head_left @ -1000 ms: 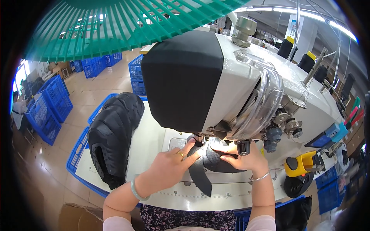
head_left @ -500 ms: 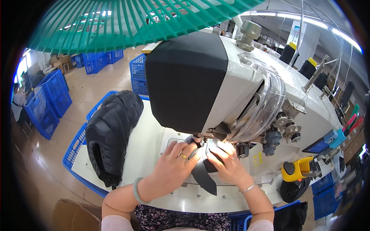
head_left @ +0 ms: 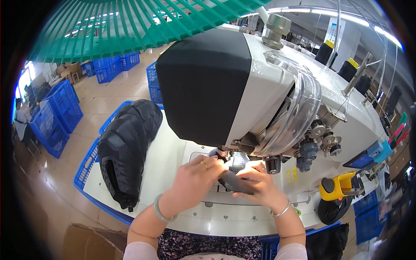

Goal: Stitching components of a shoe upper using an industrial sewing machine.

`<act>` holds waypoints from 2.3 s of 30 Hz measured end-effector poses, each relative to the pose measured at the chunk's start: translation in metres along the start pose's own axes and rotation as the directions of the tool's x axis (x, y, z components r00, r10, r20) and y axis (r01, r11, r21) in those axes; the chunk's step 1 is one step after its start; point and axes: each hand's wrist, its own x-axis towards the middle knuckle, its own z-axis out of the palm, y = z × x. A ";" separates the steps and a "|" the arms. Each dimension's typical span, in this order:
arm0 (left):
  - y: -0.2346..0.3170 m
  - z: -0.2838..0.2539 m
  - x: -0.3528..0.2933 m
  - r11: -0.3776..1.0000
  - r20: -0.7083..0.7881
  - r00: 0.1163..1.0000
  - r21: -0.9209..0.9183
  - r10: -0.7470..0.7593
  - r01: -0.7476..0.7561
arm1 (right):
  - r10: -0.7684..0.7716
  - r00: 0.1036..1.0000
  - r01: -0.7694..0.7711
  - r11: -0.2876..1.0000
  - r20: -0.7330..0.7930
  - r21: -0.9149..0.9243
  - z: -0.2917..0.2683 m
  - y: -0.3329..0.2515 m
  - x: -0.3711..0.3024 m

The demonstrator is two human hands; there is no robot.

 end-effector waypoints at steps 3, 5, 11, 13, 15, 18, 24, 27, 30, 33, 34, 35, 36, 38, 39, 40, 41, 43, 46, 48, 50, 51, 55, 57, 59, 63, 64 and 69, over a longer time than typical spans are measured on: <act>-0.002 0.005 -0.009 0.968 -0.079 0.977 0.170 0.200 -0.184 | 0.005 0.998 -0.001 0.997 -0.063 0.074 0.001 -0.005 0.004; -0.003 0.005 -0.010 0.950 -0.055 0.970 0.224 0.235 -0.217 | 0.024 0.992 -0.015 0.997 -0.122 0.075 0.003 -0.007 0.002; 0.001 0.005 -0.011 0.946 -0.041 0.972 0.242 0.230 -0.214 | 0.027 0.977 -0.004 0.994 -0.213 0.108 0.005 -0.006 0.007; 0.001 0.006 -0.012 0.947 -0.053 0.972 0.245 0.228 -0.209 | -0.002 0.974 0.024 0.995 -0.229 0.092 0.005 -0.006 0.009; 0.001 0.007 -0.012 0.948 -0.064 0.972 0.247 0.224 -0.202 | 0.020 0.972 0.006 0.994 -0.236 0.110 0.007 -0.006 0.010; 0.001 0.013 -0.008 0.938 -0.062 0.968 0.270 0.243 -0.218 | 0.066 0.969 -0.031 0.989 -0.236 0.148 0.006 -0.003 0.008; 0.001 0.012 -0.005 0.922 -0.019 0.969 0.312 0.246 -0.228 | 0.071 0.968 -0.043 0.992 -0.239 0.120 0.008 0.001 0.013; 0.004 0.013 -0.005 0.906 0.008 0.979 0.377 0.206 -0.194 | 0.090 0.966 -0.036 0.975 -0.243 0.220 0.015 0.008 0.012; 0.001 0.009 0.000 0.914 -0.040 0.961 0.320 0.275 -0.249 | 0.039 0.979 -0.019 0.995 -0.199 0.101 0.008 0.012 0.007; -0.011 0.011 0.000 0.980 -0.169 0.971 0.132 0.169 -0.148 | -0.034 0.974 0.028 0.999 -0.223 -0.032 0.007 0.004 0.013; -0.009 0.013 0.003 0.998 -0.205 0.977 0.042 0.057 -0.050 | -0.033 0.974 0.026 0.999 -0.223 -0.032 0.008 0.004 0.013; -0.007 0.014 0.005 0.998 -0.232 0.971 -0.050 -0.058 0.047 | -0.043 0.974 0.041 0.999 -0.222 -0.014 0.008 0.005 0.012; -0.006 0.015 0.003 0.999 -0.206 0.977 -0.010 -0.051 0.050 | -0.054 0.974 0.056 0.998 -0.222 0.005 0.007 0.005 0.012; -0.002 0.018 -0.002 0.996 -0.232 0.972 0.092 0.032 -0.011 | 0.007 0.986 -0.004 1.000 -0.164 0.020 0.001 -0.001 0.013; 0.000 0.020 -0.005 0.978 -0.250 0.961 0.195 0.118 -0.069 | 0.065 0.992 -0.063 0.998 -0.105 0.031 0.000 -0.003 0.013; 0.002 0.021 -0.006 0.978 -0.250 0.961 0.194 0.121 -0.073 | 0.066 0.992 -0.064 0.998 -0.107 0.028 0.001 0.000 0.011; 0.005 0.023 -0.007 0.966 -0.254 0.956 0.245 0.147 -0.084 | 0.045 0.989 -0.040 0.999 -0.144 0.032 0.006 0.005 0.008; 0.007 0.023 -0.009 0.950 -0.256 0.951 0.299 0.172 -0.091 | 0.020 0.983 -0.013 0.999 -0.181 0.039 0.008 0.007 0.008; 0.008 0.021 -0.010 0.941 -0.216 0.962 0.326 0.167 -0.090 | 0.029 0.981 -0.016 0.998 -0.192 0.068 0.007 0.005 0.012; 0.007 0.022 -0.009 0.940 -0.212 0.960 0.323 0.184 -0.109 | 0.009 0.974 0.006 0.998 -0.226 0.069 0.008 0.006 0.013; 0.009 0.022 -0.007 0.938 -0.199 0.963 0.330 0.182 -0.109 | -0.002 0.973 0.014 0.999 -0.229 0.051 0.012 0.012 0.008; 0.010 0.022 -0.006 0.936 -0.185 0.967 0.335 0.178 -0.108 | -0.013 0.973 0.021 0.999 -0.230 0.033 0.013 0.014 0.007; 0.011 0.018 -0.004 0.930 -0.129 0.984 0.361 0.126 -0.072 | -0.039 0.965 0.053 0.998 -0.258 0.046 0.013 0.014 0.010; 0.006 0.016 -0.006 0.916 -0.100 0.981 0.385 0.164 -0.114 | -0.027 0.968 0.020 0.999 -0.248 -0.033 0.012 0.006 0.011; 0.004 0.015 -0.005 0.899 -0.105 0.968 0.405 0.227 -0.167 | -0.031 0.968 0.016 0.998 -0.248 -0.060 0.006 -0.004 0.016; -0.005 0.015 -0.005 0.930 -0.178 0.948 0.308 0.263 -0.200 | 0.047 0.970 -0.078 0.990 -0.238 -0.119 0.012 -0.012 0.009; -0.008 0.016 -0.004 0.932 -0.182 0.949 0.306 0.258 -0.195 | 0.046 0.972 -0.076 0.990 -0.232 -0.119 0.012 -0.012 0.011; -0.005 0.023 -0.003 0.994 -0.285 0.959 0.103 0.008 0.022 | -0.031 0.981 0.002 0.989 -0.189 -0.150 0.017 -0.004 0.007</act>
